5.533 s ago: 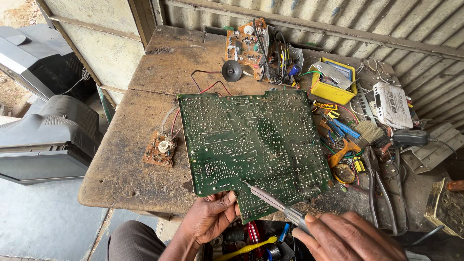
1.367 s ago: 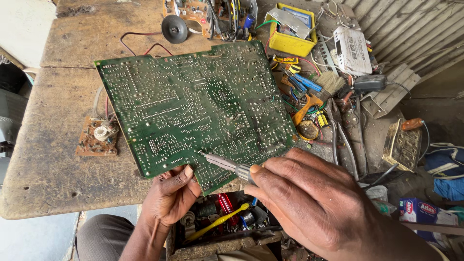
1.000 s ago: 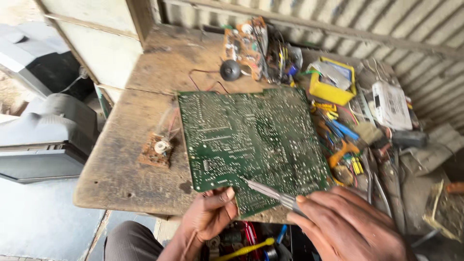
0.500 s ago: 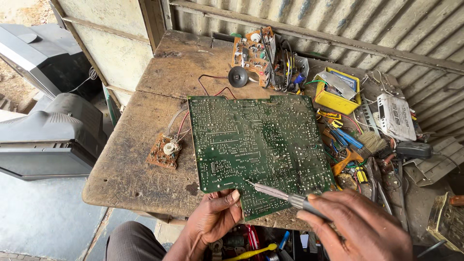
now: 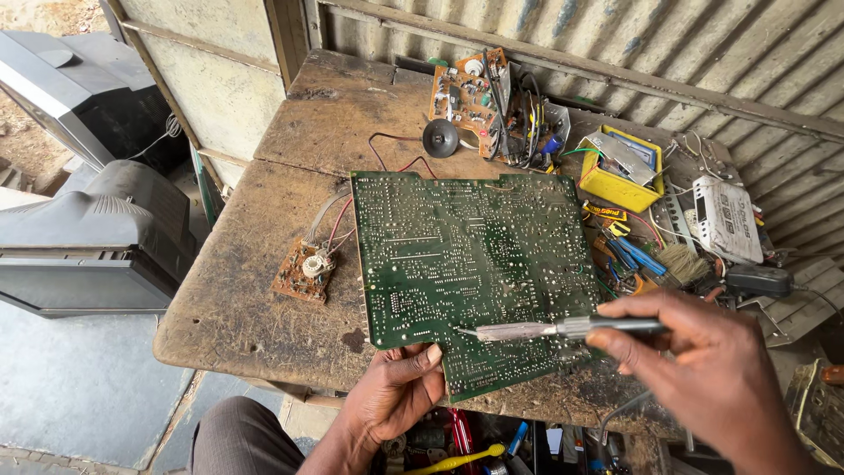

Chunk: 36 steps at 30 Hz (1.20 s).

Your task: The person is soldering electronic components on a large circuit board and using a brush to clean the surface of the board.

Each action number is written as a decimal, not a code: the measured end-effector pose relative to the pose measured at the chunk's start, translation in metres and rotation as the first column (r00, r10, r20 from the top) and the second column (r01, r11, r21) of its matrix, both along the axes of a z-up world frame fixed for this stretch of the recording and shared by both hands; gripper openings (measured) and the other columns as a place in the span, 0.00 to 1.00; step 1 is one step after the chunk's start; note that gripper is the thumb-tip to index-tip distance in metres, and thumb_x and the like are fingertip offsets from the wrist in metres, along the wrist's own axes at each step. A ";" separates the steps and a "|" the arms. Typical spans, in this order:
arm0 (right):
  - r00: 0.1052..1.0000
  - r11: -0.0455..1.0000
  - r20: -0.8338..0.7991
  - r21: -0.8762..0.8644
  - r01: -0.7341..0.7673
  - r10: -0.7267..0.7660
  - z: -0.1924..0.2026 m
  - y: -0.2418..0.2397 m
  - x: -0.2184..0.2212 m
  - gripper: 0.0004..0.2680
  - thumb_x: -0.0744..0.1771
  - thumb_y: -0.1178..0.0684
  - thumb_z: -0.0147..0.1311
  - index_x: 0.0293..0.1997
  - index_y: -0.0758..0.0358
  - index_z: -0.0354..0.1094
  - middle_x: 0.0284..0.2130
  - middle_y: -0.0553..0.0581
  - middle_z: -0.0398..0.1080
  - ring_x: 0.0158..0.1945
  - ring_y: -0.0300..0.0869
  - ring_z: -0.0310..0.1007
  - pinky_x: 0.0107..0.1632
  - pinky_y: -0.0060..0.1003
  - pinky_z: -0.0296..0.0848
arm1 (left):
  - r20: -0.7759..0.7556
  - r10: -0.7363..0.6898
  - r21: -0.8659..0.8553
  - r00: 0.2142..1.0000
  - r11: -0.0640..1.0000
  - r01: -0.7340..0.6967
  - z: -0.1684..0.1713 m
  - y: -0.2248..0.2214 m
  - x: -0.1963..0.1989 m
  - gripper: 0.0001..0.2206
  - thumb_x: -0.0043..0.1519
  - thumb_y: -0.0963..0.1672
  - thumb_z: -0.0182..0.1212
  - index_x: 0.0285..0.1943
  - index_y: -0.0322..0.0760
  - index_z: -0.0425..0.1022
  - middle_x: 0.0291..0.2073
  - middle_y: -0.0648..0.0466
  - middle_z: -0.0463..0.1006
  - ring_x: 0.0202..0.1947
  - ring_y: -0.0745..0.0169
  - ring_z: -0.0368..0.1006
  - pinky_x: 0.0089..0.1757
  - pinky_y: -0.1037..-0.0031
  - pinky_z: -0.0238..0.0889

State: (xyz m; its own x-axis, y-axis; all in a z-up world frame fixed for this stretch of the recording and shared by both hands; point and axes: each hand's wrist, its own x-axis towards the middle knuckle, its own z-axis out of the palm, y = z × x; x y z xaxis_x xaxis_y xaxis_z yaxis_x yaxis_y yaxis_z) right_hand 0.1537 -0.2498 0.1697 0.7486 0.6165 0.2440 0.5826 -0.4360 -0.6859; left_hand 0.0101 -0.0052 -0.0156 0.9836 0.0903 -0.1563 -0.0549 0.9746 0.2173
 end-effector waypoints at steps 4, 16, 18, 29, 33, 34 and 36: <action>0.988 0.999 -0.150 0.005 0.038 -0.037 0.005 0.000 0.028 0.10 0.61 0.61 0.63 0.45 0.67 0.78 0.28 0.58 0.81 0.21 0.35 0.76 0.21 0.29 0.73 | 0.052 0.001 -0.004 0.999 1.000 -0.001 -0.013 0.000 0.001 0.11 0.66 0.33 0.57 0.56 0.29 0.70 0.50 0.49 0.76 0.48 0.64 0.74 0.47 0.75 0.72; 0.972 0.970 -0.230 -0.219 -0.103 0.051 0.041 0.050 0.087 0.06 0.62 0.57 0.65 0.38 0.66 0.79 0.24 0.61 0.80 0.16 0.36 0.71 0.17 0.32 0.69 | 0.008 -0.027 0.039 1.000 0.999 0.026 0.019 0.000 -0.001 0.17 0.64 0.35 0.54 0.63 0.27 0.67 0.59 0.41 0.73 0.60 0.52 0.70 0.60 0.61 0.65; 0.963 0.962 -0.263 -0.239 -0.129 0.064 0.044 0.060 0.090 0.06 0.62 0.57 0.65 0.37 0.66 0.79 0.23 0.61 0.79 0.15 0.37 0.68 0.16 0.32 0.66 | -0.010 -0.020 0.041 1.000 0.999 0.021 0.016 -0.001 -0.001 0.17 0.62 0.35 0.53 0.62 0.28 0.67 0.58 0.41 0.74 0.60 0.51 0.71 0.60 0.60 0.66; 0.889 0.957 -0.371 0.004 -0.289 0.269 0.038 0.058 0.109 0.06 0.63 0.61 0.64 0.41 0.69 0.78 0.25 0.57 0.78 0.18 0.31 0.66 0.19 0.26 0.64 | -0.039 0.028 0.377 0.999 0.926 -0.011 -0.010 0.000 0.000 0.07 0.63 0.38 0.67 0.38 0.30 0.71 0.26 0.51 0.71 0.23 0.64 0.68 0.24 0.74 0.65; 0.916 0.948 -0.252 0.019 -0.317 0.312 0.043 0.041 0.108 0.05 0.64 0.62 0.63 0.41 0.69 0.76 0.28 0.57 0.79 0.21 0.31 0.71 0.22 0.25 0.68 | -0.208 0.076 0.435 0.975 0.900 0.023 -0.010 -0.003 -0.001 0.09 0.54 0.37 0.69 0.35 0.36 0.71 0.24 0.56 0.70 0.18 0.68 0.64 0.18 0.80 0.59; 0.909 0.941 -0.245 0.050 -0.335 0.337 0.044 0.035 0.106 0.05 0.64 0.62 0.63 0.41 0.69 0.76 0.28 0.57 0.78 0.22 0.31 0.70 0.23 0.25 0.68 | -0.217 0.083 0.413 0.973 0.910 0.014 -0.008 -0.004 -0.001 0.10 0.54 0.36 0.69 0.35 0.37 0.70 0.24 0.57 0.69 0.19 0.69 0.65 0.19 0.80 0.61; 0.903 0.931 -0.224 0.088 -0.355 0.366 0.048 0.026 0.106 0.04 0.65 0.62 0.63 0.42 0.70 0.75 0.30 0.57 0.77 0.23 0.32 0.71 0.25 0.25 0.69 | -0.188 0.090 0.394 0.978 0.919 -0.010 -0.001 -0.003 0.001 0.12 0.54 0.36 0.70 0.34 0.39 0.68 0.25 0.59 0.68 0.21 0.71 0.65 0.20 0.81 0.63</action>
